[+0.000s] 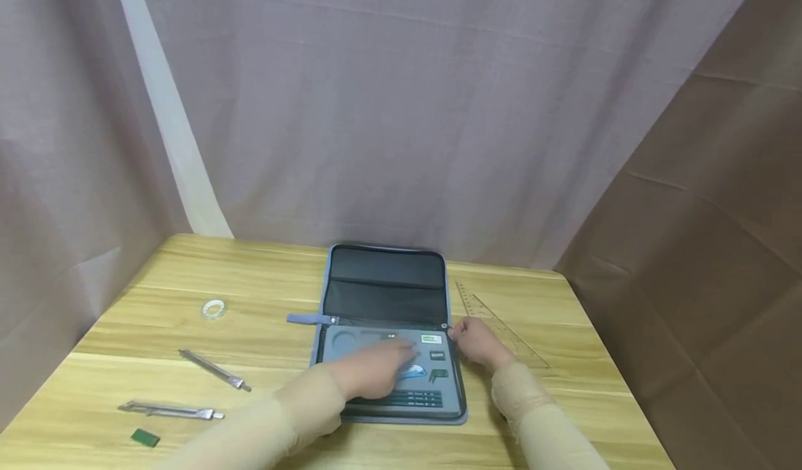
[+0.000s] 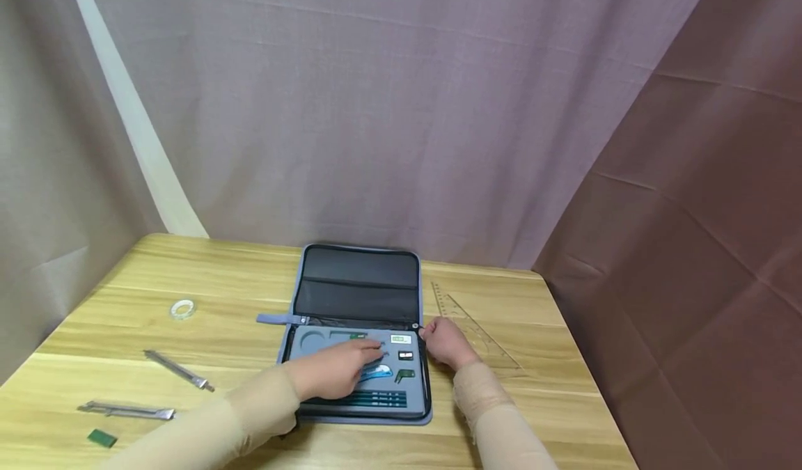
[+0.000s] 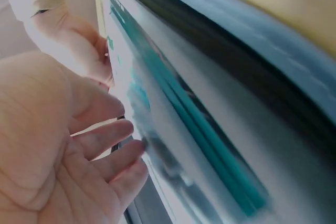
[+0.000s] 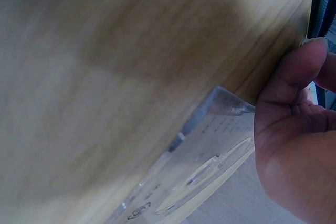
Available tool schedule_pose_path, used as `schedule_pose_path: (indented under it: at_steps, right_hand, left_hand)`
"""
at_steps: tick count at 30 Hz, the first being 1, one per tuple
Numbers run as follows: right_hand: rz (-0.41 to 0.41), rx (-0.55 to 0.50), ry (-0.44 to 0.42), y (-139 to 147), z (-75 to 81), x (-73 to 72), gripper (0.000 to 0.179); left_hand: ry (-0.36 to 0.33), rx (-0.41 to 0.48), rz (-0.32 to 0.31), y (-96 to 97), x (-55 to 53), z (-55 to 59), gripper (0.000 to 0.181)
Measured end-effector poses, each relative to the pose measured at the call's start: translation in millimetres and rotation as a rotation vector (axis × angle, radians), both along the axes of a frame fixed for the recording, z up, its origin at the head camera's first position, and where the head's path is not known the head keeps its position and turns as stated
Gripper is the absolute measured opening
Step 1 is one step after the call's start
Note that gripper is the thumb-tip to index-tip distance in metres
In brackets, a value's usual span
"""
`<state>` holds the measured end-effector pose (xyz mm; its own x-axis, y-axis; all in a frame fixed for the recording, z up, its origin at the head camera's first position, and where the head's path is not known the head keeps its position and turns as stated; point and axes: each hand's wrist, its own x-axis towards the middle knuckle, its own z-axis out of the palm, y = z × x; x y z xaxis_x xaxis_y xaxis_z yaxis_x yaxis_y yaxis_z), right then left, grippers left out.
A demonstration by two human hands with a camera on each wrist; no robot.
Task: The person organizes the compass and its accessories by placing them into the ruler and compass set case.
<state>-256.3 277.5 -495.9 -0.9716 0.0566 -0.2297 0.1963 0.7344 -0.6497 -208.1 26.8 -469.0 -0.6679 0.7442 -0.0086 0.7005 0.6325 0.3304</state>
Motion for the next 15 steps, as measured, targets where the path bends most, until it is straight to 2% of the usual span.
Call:
schedule_pose_path:
  at_steps: [6,9,15]
  right_hand:
    - [-0.002,0.000,-0.012,1,-1.8,-2.8,0.021]
    - [0.001,0.011,-0.011,3,-3.9,-3.3,0.021]
    - [0.007,0.011,-0.005,2,-3.7,-2.3,0.021]
  left_hand:
    - [0.099,0.063,-0.068,-36.7,5.3,6.8,0.037]
    - [0.138,0.106,-0.075,-55.0,9.0,9.2,0.032]
    - [0.213,0.129,-0.071,-88.5,12.6,10.4,0.028]
